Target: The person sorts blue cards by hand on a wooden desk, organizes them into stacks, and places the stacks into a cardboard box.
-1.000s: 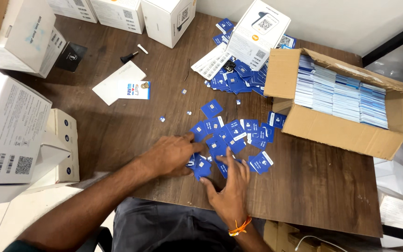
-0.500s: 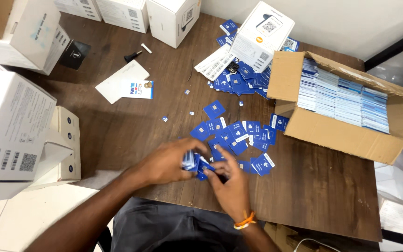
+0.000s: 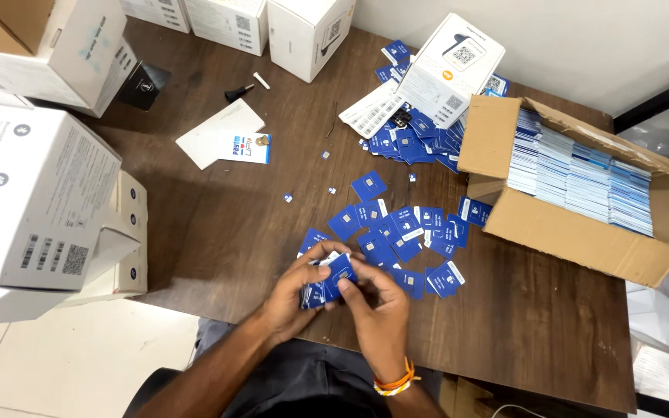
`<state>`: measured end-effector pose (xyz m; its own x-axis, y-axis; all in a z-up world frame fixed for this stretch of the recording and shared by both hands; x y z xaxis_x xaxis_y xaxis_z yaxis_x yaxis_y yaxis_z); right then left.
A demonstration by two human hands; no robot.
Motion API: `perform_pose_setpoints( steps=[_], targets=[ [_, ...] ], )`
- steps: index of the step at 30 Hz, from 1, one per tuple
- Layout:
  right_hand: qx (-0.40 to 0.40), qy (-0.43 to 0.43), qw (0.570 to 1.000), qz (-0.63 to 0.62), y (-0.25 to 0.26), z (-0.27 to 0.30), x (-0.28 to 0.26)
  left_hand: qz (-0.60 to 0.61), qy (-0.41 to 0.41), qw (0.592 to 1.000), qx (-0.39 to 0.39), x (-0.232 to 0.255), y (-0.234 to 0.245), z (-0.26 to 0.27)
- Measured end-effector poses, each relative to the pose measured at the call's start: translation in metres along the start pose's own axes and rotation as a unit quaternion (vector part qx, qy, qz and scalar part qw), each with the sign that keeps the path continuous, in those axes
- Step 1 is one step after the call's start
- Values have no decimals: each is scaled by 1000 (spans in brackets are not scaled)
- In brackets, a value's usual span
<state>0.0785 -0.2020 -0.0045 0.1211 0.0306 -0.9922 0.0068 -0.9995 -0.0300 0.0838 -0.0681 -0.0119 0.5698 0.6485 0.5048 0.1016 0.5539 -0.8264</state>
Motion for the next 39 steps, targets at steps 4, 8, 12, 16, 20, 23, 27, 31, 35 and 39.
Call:
perform_pose_setpoints(
  steps=[4, 8, 12, 16, 20, 23, 27, 31, 35, 39],
  targets=[
    [-39, 173, 945, 274, -10, 1, -44, -12, 14, 1000, 16, 2, -2, 6],
    [-26, 179, 912, 368, -19, 1, -73, 57, 47, 995, 61, -3, 1, 7],
    [-63, 183, 939, 285, -11, -5, -94, 130, 16, 991, 28, -10, 11, 7],
    [-193, 307, 902, 235, -23, -5, -123, 157, 10, 988, -14, -17, 21, 2],
    [-303, 315, 853, 287, -46, -8, -110, 169, 20, 985, -30, -25, 21, 3],
    [-314, 266, 860, 302, -49, -9, -91, 156, 50, 986, -11, -28, 23, 6],
    [-277, 250, 867, 332, -47, -12, -80, 120, 41, 991, -38, -27, 19, 10],
    [-296, 312, 854, 293, -47, 0, -92, 112, 14, 991, -65, -21, 12, 10],
    [-265, 236, 882, 311, -41, -10, -78, 55, 26, 997, -50, -15, -3, 14],
    [-255, 240, 885, 306, -34, -11, -80, 62, 49, 996, -32, -11, -12, 14]
  ],
)
Point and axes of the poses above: each hand's wrist, its own z-axis away from the middle knuckle, its own y-axis out of the back of the hand, x = y × z, the point moved 7 cm from there along -z, towards the middle knuckle, and after that the axes turned 12 degrees about y, right-handed, at the moved point
